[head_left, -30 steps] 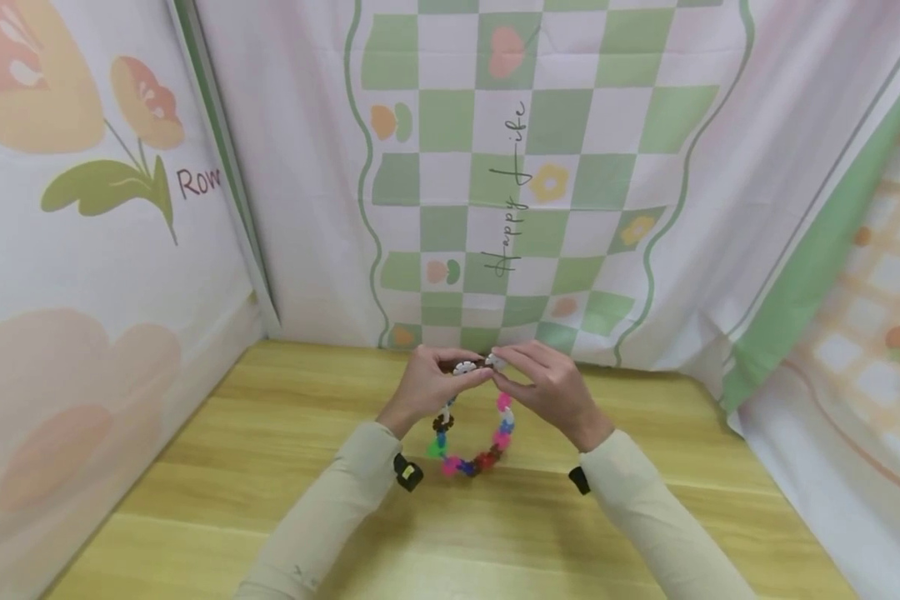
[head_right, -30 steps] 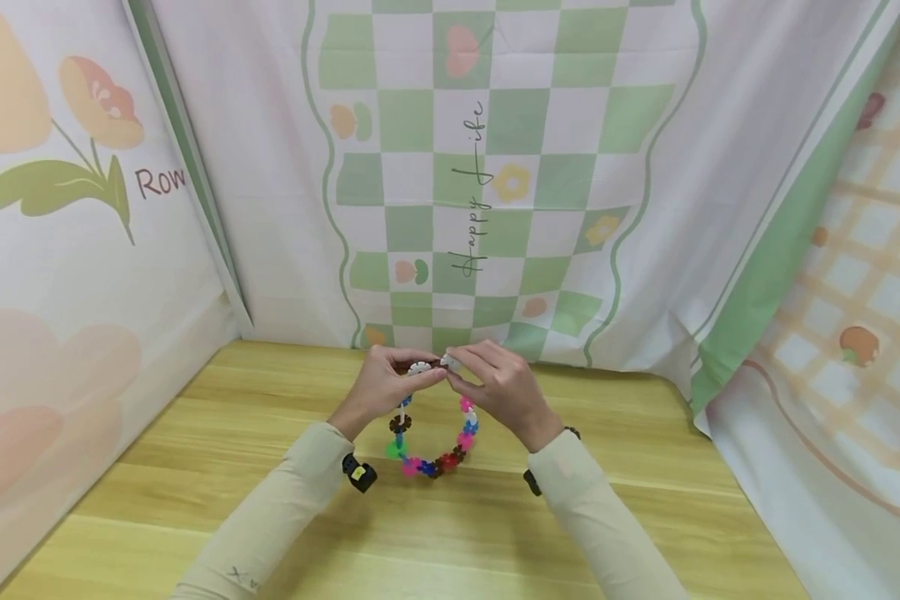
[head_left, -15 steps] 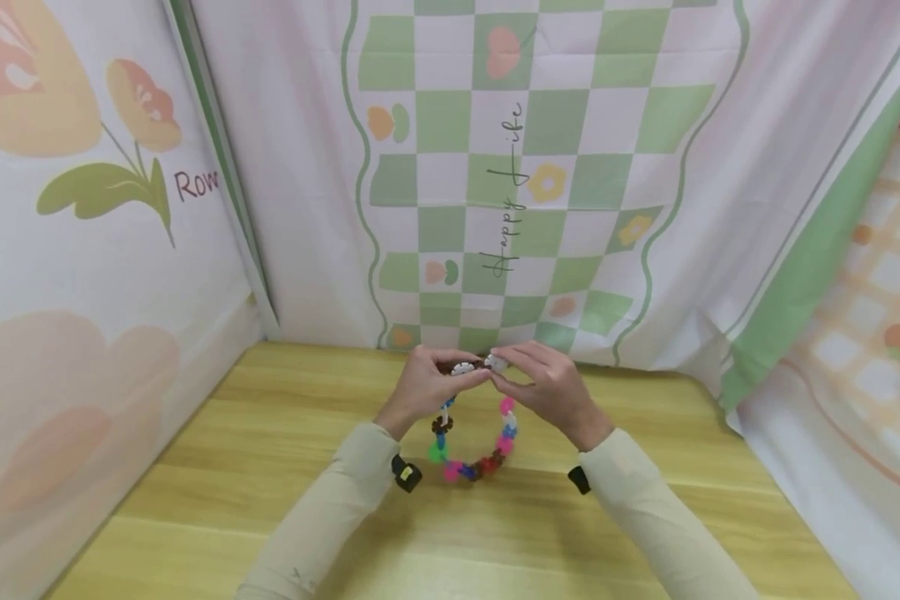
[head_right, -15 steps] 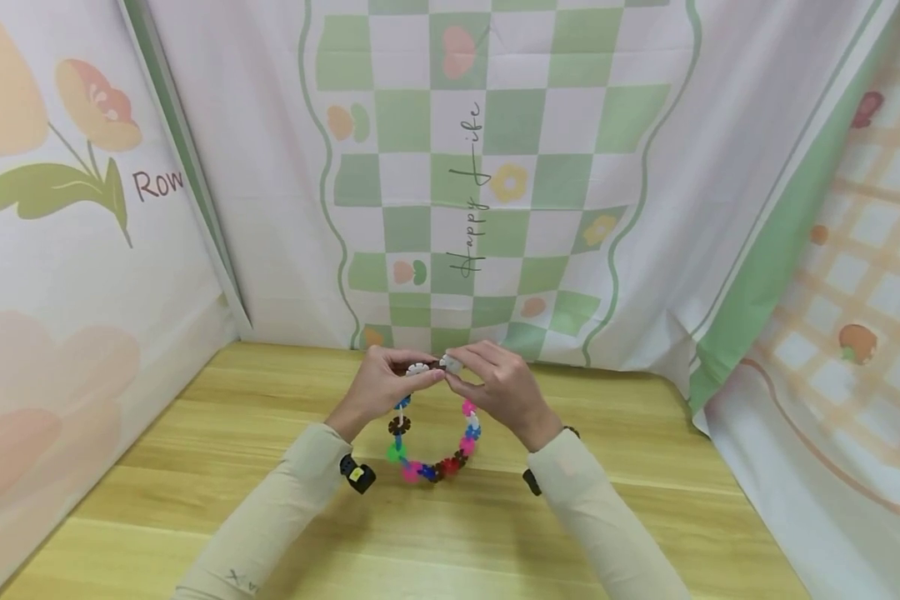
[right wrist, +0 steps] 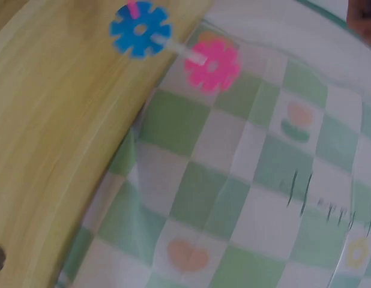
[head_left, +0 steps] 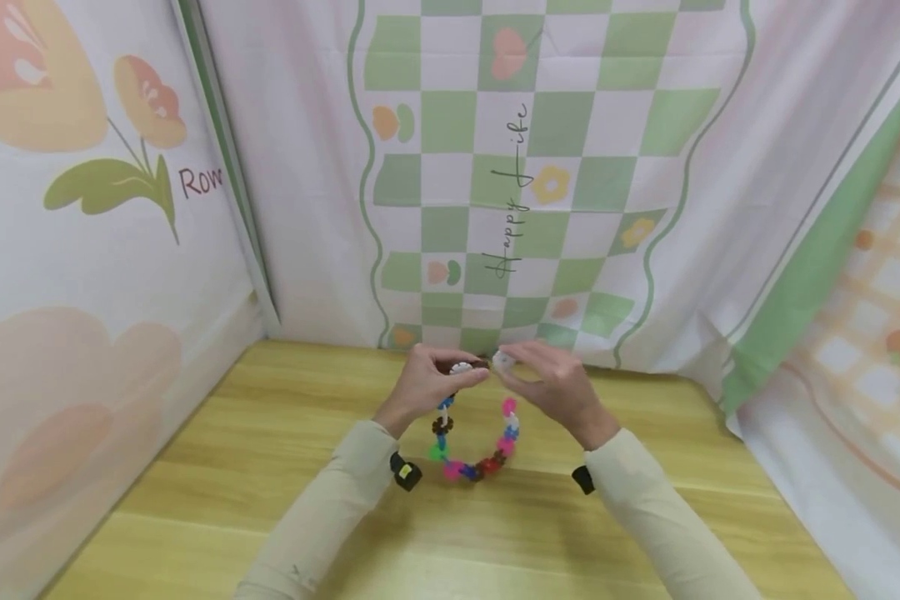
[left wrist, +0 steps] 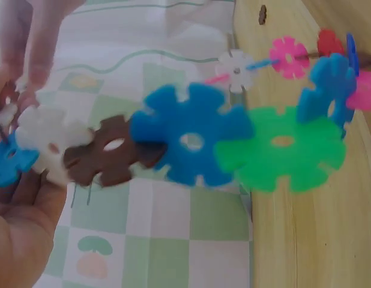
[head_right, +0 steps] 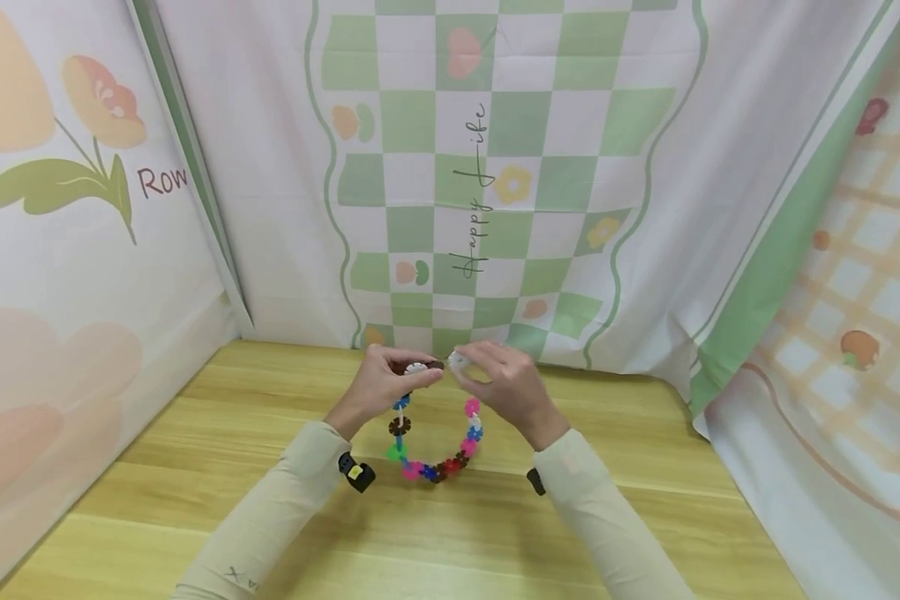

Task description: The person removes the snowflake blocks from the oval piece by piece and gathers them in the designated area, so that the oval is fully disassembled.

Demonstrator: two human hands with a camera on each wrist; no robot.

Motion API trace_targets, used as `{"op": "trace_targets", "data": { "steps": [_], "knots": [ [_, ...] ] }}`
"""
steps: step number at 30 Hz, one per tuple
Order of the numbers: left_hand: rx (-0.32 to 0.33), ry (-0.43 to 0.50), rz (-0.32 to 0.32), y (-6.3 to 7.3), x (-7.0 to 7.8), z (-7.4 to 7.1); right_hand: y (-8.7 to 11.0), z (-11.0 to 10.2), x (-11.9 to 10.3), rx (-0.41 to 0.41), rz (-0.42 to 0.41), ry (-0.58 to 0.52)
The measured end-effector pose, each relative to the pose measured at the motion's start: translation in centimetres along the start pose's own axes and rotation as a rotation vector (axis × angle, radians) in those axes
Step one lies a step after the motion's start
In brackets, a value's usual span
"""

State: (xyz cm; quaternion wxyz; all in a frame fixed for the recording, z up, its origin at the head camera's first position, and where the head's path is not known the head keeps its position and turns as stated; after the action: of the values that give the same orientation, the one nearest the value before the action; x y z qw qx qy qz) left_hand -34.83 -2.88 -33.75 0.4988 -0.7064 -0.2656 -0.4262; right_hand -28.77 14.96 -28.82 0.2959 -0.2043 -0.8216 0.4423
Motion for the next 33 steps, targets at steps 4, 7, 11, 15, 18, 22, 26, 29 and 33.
{"op": "trace_targets", "data": {
  "steps": [4, 7, 11, 15, 18, 22, 26, 29, 33],
  "knots": [
    [0.052, 0.007, -0.018, 0.4, -0.1, -1.4, 1.7, -1.2, 3.2, 0.010, 0.162, 0.036],
    [0.023, 0.020, -0.031, 0.6, -0.4, -1.8, 3.5, -1.6, 5.4, -0.072, 0.239, -0.041],
    [-0.005, 0.020, -0.030, 0.8, -0.4, -2.2, 6.0, -1.9, 7.4, -0.190, 0.277, -0.069],
    [-0.019, 0.003, -0.023, 0.9, -0.2, -2.5, 8.6, -2.7, 9.0, -0.303, 0.325, -0.030],
    [-0.020, -0.001, -0.027, 1.1, -0.1, -2.8, 10.8, -3.1, 10.3, -0.432, 0.400, -0.026],
    [-0.022, -0.005, -0.037, 1.0, -0.1, -2.8, 14.4, -3.5, 11.8, -0.645, 0.515, -0.032],
    [-0.026, -0.017, -0.050, 1.1, -0.2, -2.8, 17.5, -3.8, 12.7, -0.767, 0.580, -0.028],
    [-0.029, -0.029, -0.057, 1.1, -0.3, -2.8, 19.0, -3.8, 13.0, -0.768, 0.564, -0.033],
    [-0.034, -0.033, -0.059, 1.1, -0.3, -2.8, 20.4, -3.7, 13.2, -0.775, 0.566, -0.054]
  ]
}}
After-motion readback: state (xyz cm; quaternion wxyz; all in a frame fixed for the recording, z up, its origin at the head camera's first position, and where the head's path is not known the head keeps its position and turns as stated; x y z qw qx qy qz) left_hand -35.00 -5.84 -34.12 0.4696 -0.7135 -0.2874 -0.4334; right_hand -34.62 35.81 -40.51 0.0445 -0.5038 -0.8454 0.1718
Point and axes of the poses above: each hand's wrist, its own y-axis away from the middle knuckle, its own z-axis out of the palm, x = y × z, the point moved 8 cm from there along -y, towards the middle knuckle, and after that the axes turned 7 degrees about y, right-handed, at the moved point
